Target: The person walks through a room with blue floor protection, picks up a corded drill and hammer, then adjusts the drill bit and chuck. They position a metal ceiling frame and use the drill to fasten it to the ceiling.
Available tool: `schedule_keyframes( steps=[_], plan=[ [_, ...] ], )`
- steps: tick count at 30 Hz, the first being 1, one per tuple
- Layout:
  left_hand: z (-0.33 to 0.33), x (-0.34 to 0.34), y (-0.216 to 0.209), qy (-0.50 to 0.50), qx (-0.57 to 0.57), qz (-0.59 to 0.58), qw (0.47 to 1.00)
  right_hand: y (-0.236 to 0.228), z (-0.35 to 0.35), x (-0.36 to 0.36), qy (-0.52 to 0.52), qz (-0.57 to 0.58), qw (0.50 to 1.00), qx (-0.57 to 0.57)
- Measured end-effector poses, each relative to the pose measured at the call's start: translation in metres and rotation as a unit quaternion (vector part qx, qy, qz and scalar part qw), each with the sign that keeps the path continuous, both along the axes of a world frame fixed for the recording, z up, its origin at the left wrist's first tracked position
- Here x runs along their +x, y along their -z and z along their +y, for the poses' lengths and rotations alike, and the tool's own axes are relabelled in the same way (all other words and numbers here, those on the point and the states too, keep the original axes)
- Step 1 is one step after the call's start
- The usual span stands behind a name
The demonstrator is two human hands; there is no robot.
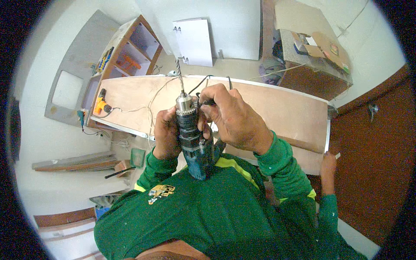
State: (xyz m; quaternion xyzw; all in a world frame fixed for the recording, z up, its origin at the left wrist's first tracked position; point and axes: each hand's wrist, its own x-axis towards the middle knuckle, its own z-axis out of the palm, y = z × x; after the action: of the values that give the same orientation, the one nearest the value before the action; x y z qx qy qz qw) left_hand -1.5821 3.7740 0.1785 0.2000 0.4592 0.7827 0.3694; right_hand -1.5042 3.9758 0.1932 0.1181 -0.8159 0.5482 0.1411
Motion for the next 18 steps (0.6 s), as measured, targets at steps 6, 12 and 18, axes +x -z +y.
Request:
schedule_keyframes(
  steps=[6,12,18],
  plan=[
    [-0.003,0.0,0.0,0.003,0.03,-0.032,0.999,-0.013,0.002,-0.003,0.023,0.18,0.966,0.182],
    [-0.003,-0.011,-0.003,-0.032,0.009,-0.032,0.999,-0.023,0.002,-0.025,-0.064,0.141,0.982,0.104],
    [0.0,-0.056,-0.007,-0.132,-0.02,-0.091,0.987,-0.003,-0.007,-0.062,0.01,0.09,0.996,-0.019]
  ],
)
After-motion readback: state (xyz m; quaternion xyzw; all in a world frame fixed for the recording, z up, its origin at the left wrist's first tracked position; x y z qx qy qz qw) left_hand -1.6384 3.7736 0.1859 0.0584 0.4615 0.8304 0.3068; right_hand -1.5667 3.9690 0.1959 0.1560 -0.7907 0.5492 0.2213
